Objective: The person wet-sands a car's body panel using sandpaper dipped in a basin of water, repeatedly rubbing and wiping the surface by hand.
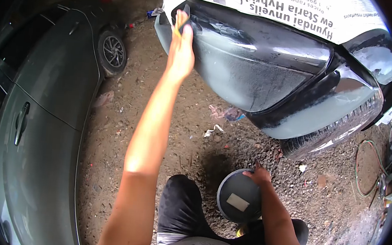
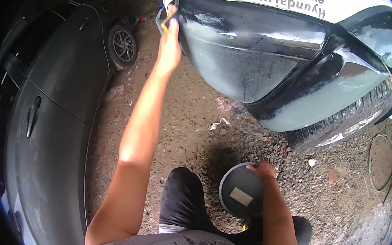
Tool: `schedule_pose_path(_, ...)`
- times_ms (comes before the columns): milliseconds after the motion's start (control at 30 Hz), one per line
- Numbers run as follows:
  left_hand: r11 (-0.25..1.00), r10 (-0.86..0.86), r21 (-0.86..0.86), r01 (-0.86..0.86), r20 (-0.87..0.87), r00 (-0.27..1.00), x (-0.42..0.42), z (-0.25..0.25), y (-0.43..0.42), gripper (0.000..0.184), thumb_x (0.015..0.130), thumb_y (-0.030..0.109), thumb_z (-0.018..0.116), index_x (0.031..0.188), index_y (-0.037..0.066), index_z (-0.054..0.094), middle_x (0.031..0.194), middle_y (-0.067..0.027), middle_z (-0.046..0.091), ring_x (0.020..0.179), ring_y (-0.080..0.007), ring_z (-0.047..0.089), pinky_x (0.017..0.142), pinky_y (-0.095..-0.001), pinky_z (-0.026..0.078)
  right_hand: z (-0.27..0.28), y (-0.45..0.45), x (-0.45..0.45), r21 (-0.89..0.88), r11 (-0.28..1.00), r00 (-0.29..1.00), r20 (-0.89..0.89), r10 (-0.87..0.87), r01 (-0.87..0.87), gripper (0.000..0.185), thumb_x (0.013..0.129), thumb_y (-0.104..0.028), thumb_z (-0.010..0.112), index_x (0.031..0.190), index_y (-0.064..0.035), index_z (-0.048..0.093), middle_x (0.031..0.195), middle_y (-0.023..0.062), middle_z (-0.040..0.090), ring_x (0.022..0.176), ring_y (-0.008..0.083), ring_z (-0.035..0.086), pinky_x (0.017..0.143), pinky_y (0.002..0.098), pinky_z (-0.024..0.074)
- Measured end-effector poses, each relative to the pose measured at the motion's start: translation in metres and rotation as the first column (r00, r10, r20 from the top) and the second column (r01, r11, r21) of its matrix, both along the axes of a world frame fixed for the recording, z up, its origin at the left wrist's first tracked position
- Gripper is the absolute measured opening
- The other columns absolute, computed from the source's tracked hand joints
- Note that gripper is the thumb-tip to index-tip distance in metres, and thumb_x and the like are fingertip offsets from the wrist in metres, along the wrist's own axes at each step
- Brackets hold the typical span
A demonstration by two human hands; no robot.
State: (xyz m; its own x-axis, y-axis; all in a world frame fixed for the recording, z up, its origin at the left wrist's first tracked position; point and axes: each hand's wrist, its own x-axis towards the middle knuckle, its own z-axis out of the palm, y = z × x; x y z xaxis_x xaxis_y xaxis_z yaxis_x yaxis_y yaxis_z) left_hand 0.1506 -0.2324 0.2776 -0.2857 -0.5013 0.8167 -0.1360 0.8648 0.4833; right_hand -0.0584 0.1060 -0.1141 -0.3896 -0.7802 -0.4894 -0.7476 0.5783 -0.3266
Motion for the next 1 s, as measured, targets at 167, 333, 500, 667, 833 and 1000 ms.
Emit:
schedule_pose_path(167, 1.0, -0.006, 0.01, 0.006, 0.011, 1.0, 0.006, -0.006, -0.009, 0.07, 0.11, 0.046, 0.026, 0.158, -0.005, 0.023, 0.168, -0.0231, 0.017, 0.158, -0.0302, 0.01, 0.128, -0.0404, 0.003, 0.008, -0.001, 0.002, 0.048, 0.999, 1.0, 0.024, -0.013, 0.012, 0.12, 0.073, -0.081, 0.069, 0.16, -0.0082, 0.028, 0.142, 0.0265, 0.056, 0.131, 0.0412, 0.056, 0.107, 0.0505, 0.0472)
schedule_pose_path(333, 0.999, 0.039, 0.021, -0.038, -0.014, 0.999, 0.0, 0.003, 0.015, 0.07, 0.11, 0.043, 0.031, 0.157, -0.008, 0.024, 0.167, -0.0247, 0.019, 0.158, -0.0316, 0.012, 0.128, -0.0419, 0.004, 0.009, -0.002, 0.002, 0.034, 0.999, 1.0, 0.005, 0.011, -0.011, 0.118, 0.074, -0.079, 0.069, 0.159, -0.0082, 0.029, 0.144, 0.0264, 0.055, 0.132, 0.041, 0.056, 0.108, 0.0498, 0.0469)
schedule_pose_path(500, 0.999, 0.037, -0.039, -0.034, 0.082, 0.996, 0.01, 0.0, 0.025, 0.067, 0.11, 0.041, 0.03, 0.157, -0.006, 0.027, 0.167, -0.0243, 0.021, 0.157, -0.0328, 0.013, 0.128, -0.0435, 0.003, -0.001, -0.002, 0.0, -0.008, 1.0, 1.0, 0.004, 0.021, -0.021, 0.117, 0.075, -0.078, 0.069, 0.159, -0.009, 0.029, 0.146, 0.0245, 0.054, 0.133, 0.0401, 0.055, 0.108, 0.049, 0.0468)
schedule_pose_path(667, 0.992, 0.101, 0.064, -0.105, 0.063, 0.993, 0.006, 0.012, 0.015, 0.067, 0.11, 0.042, 0.032, 0.156, -0.006, 0.03, 0.165, -0.0261, 0.023, 0.157, -0.0337, 0.015, 0.128, -0.0401, 0.005, 0.013, -0.004, 0.003, 0.064, 0.998, 0.999, 0.044, -0.027, 0.025, 0.116, 0.075, -0.076, 0.071, 0.16, -0.0092, 0.028, 0.146, 0.0257, 0.053, 0.133, 0.0404, 0.055, 0.108, 0.0491, 0.0468)
schedule_pose_path(833, 0.999, 0.046, -0.013, -0.045, 0.127, 0.991, 0.016, 0.003, 0.048, 0.07, 0.109, 0.043, 0.033, 0.155, -0.009, 0.029, 0.165, -0.026, 0.023, 0.157, -0.0321, 0.016, 0.128, -0.0426, 0.009, 0.008, -0.002, 0.0, 0.026, 1.0, 1.0, 0.027, -0.008, 0.007, 0.118, 0.074, -0.077, 0.071, 0.16, -0.0092, 0.027, 0.145, 0.0256, 0.054, 0.132, 0.041, 0.056, 0.108, 0.0489, 0.0463)
schedule_pose_path(1000, 0.989, 0.053, 0.133, -0.061, 0.061, 0.997, 0.009, 0.017, 0.028, 0.069, 0.11, 0.045, 0.033, 0.156, -0.006, 0.029, 0.166, -0.0255, 0.023, 0.156, -0.0329, 0.018, 0.127, -0.0392, 0.012, 0.0, -0.003, 0.0, 0.02, 1.0, 1.0, 0.024, -0.008, 0.008, 0.121, 0.072, -0.079, 0.071, 0.16, -0.0091, 0.027, 0.143, 0.0255, 0.056, 0.131, 0.0416, 0.056, 0.108, 0.0488, 0.0463)
